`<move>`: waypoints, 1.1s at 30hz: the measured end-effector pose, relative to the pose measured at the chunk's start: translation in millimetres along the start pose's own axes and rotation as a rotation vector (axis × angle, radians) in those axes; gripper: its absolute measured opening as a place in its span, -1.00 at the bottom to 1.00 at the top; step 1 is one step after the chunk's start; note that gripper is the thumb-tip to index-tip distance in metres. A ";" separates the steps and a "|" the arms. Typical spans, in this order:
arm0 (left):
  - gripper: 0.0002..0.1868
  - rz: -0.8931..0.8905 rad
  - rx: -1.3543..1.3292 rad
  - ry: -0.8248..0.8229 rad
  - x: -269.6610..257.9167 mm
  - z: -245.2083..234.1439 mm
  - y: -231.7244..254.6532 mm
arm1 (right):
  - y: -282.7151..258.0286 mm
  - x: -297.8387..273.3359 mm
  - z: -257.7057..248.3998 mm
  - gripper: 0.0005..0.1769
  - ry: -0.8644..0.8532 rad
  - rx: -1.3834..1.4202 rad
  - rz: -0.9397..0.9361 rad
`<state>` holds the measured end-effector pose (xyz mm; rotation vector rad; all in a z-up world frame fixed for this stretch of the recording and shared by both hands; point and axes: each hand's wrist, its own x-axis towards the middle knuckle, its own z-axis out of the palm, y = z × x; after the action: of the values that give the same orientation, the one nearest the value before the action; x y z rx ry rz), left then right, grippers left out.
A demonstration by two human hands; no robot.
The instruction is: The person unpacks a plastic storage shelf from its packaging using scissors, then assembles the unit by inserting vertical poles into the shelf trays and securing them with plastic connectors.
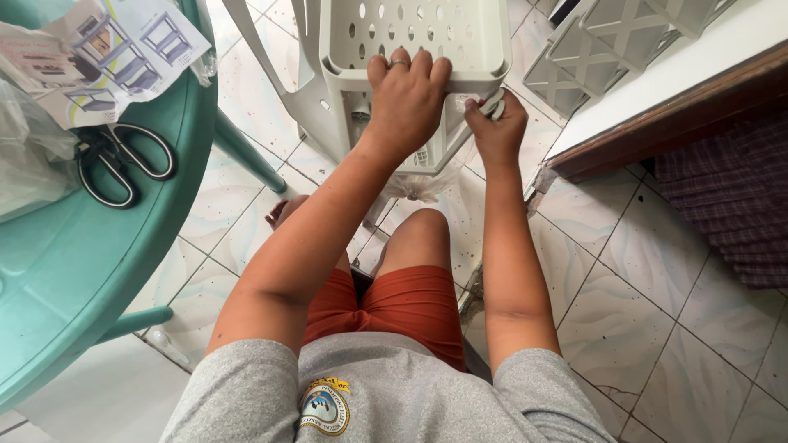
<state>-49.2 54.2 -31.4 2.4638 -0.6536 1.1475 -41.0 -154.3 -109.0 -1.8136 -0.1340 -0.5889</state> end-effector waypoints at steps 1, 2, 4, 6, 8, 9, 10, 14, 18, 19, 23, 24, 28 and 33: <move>-0.83 0.000 0.006 0.003 1.0 -0.9 -2.1 | 0.4 1.9 1.0 -0.80 -0.005 -0.003 -0.014; -0.83 -0.001 0.012 0.003 1.2 -1.6 -3.1 | 0.5 2.3 1.7 -0.80 -0.011 -0.007 -0.025; -0.82 -0.002 0.016 0.018 1.2 -2.7 -4.9 | -0.1 3.8 2.9 -0.80 -0.037 0.065 0.018; -0.81 0.003 0.009 0.052 1.7 -3.8 -6.6 | -1.4 4.6 4.7 -0.79 -0.048 0.075 0.036; -0.78 0.007 0.017 0.056 1.7 -6.2 -8.1 | -3.5 6.1 6.6 -0.77 -0.044 0.025 0.023; -0.77 0.009 0.022 0.060 2.1 -7.4 -8.0 | -4.8 6.6 8.1 -0.76 -0.034 0.000 0.017; -0.78 0.004 0.019 0.044 2.3 -8.5 -8.1 | -5.9 7.2 11.0 -0.75 -0.026 -0.024 0.009; -0.77 -0.010 0.019 0.030 2.0 -14.6 -6.5 | -11.4 6.3 17.8 -0.77 -0.002 -0.166 -0.031; -0.79 -0.005 0.033 0.001 2.6 -18.2 -2.7 | -16.2 5.9 16.0 -0.72 0.001 -0.069 -0.015; -0.75 0.000 0.034 -0.019 3.6 -18.3 -2.8 | -16.8 6.3 15.1 -0.72 -0.005 -0.051 0.007; -0.58 0.031 0.043 -0.085 5.3 -17.2 0.7 | -17.3 3.5 7.6 -0.79 -0.026 -0.062 0.072; -0.56 0.046 0.051 -0.090 7.4 -17.2 1.2 | -17.9 4.2 6.0 -0.78 -0.029 -0.064 0.048; -0.56 0.065 0.051 -0.084 8.7 -20.4 1.2 | -20.6 1.0 1.9 -0.77 -0.044 -0.094 -0.046; -0.56 0.086 0.052 -0.161 4.9 -18.0 -6.8 | -29.8 -0.8 11.3 -0.74 0.027 -0.177 -0.127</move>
<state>-54.0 67.2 -17.3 2.6152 -0.7916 1.0158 -49.3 -134.0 -85.9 -1.9778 -0.1845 -0.7339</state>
